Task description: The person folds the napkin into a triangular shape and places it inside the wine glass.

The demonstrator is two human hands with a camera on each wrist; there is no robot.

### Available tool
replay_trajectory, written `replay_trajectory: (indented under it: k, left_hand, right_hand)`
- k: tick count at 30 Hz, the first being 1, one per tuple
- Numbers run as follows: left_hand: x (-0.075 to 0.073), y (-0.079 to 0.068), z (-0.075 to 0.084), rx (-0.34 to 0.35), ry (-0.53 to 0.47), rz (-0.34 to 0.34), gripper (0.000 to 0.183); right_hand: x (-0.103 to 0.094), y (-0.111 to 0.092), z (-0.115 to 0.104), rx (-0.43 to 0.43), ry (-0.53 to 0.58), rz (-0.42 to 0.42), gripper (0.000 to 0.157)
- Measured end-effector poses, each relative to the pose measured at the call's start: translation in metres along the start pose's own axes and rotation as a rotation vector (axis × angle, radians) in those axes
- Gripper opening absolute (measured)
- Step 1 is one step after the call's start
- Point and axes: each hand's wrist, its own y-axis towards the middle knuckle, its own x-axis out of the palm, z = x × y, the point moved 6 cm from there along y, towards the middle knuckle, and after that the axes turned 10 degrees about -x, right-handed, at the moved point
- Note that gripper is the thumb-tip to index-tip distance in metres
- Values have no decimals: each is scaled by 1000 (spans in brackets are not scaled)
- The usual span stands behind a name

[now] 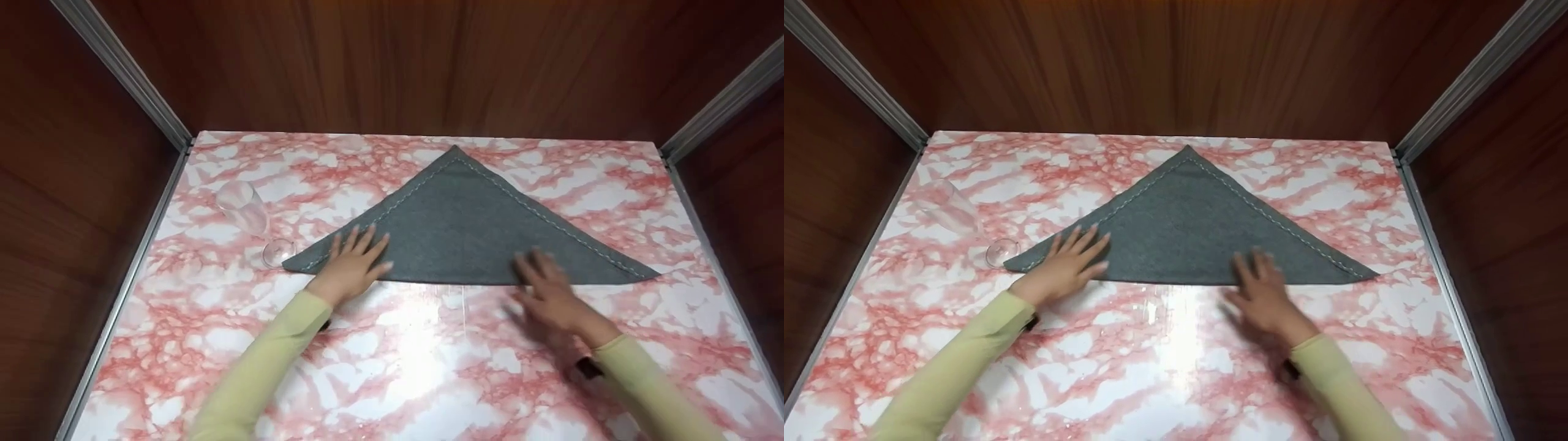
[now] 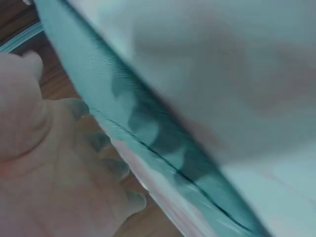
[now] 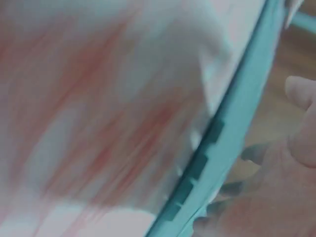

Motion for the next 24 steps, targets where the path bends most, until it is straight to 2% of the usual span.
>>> replay_trajectory:
  k: [4, 9, 15, 24]
  left_hand:
    - [-6, 24, 24, 42, 7, 30, 59]
    - [-6, 44, 48, 99, 42, -11, 57]
    - [-1, 62, 68, 147, 136, -52, 60]
    - [1, 83, 78, 164, 176, -27, 62]
  right_hand:
    - [16, 13, -34, -47, 25, -50, 70]
    - [32, 25, -59, -73, 25, -86, 69]
    - [46, 37, -72, -58, -3, -120, 70]
    - [58, 46, -76, 7, -42, -131, 72]
